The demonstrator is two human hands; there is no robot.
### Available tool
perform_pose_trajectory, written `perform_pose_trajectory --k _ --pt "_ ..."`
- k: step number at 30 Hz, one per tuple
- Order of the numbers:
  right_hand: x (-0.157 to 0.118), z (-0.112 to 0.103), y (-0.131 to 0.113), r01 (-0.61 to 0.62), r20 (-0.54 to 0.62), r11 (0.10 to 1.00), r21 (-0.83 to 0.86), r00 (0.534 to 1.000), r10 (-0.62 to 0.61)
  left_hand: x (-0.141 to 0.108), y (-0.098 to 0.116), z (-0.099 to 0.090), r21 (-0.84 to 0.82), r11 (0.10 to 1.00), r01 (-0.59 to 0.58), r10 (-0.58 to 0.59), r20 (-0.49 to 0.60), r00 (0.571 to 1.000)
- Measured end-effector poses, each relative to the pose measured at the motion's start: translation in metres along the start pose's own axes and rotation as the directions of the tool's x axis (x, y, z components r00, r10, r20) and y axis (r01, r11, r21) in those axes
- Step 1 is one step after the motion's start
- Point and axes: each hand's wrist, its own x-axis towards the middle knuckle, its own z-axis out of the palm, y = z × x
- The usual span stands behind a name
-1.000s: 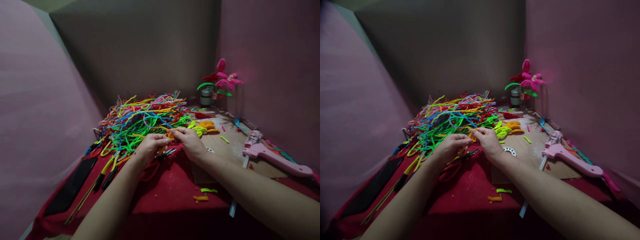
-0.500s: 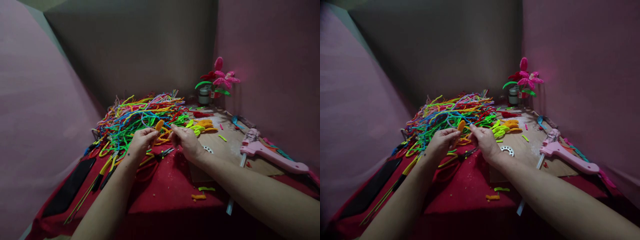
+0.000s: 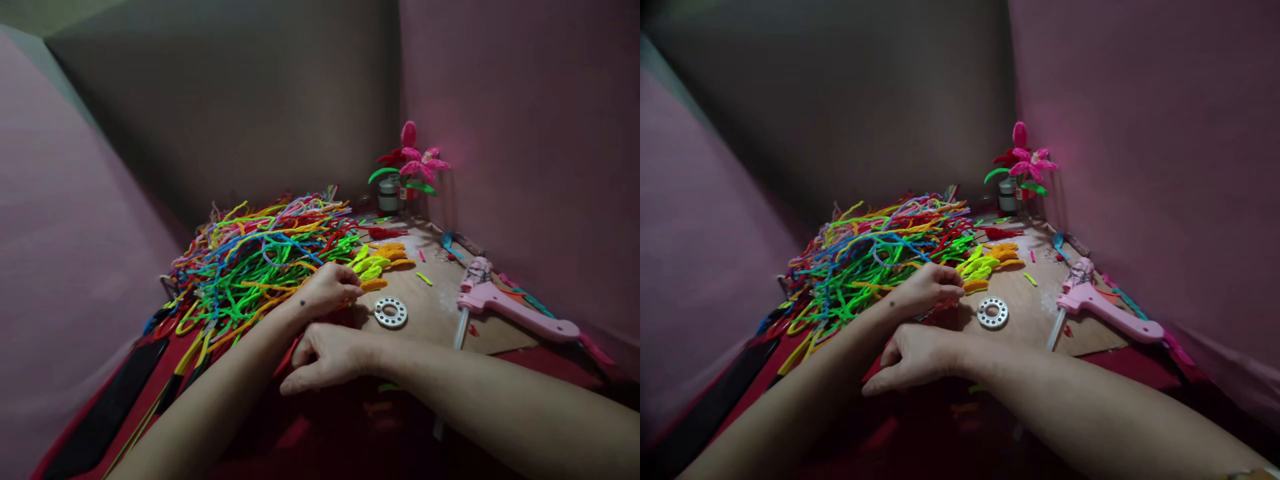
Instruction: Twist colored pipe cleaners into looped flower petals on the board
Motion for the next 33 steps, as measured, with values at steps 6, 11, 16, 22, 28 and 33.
perform_pose_trajectory --k 6,11,16,22,28,33 --pt "0.000 0.000 -0.001 0.013 -0.021 1.000 -0.014 1.000 -0.013 0.028 -0.009 0.015 -0.015 1.000 0.009 -0.008 0.092 0.996" --pt "0.000 -0.001 0.001 0.025 -0.038 0.999 -0.046 0.999 -0.026 0.039 -0.012 0.017 0.072 0.997 -0.002 0.001 0.009 1.000" --pt "0.001 -0.002 0.002 0.076 -0.068 0.996 -0.043 0.995 -0.079 0.035 -0.006 0.009 0.056 0.998 -0.030 0.035 -0.083 0.996" --pt "0.001 -0.002 0.005 0.061 -0.089 0.997 -0.049 0.994 -0.065 0.009 0.001 -0.008 0.046 0.999 0.001 0.005 -0.127 0.992" --pt "0.002 -0.002 0.008 0.107 -0.071 0.989 -0.102 0.991 -0.114 -0.032 -0.015 -0.045 0.166 0.986 0.015 0.034 -0.289 0.957" --pt "0.002 0.004 0.006 0.110 -0.026 0.966 -0.236 0.993 -0.119 -0.057 -0.052 -0.069 0.313 0.947 0.069 0.048 -0.350 0.935"
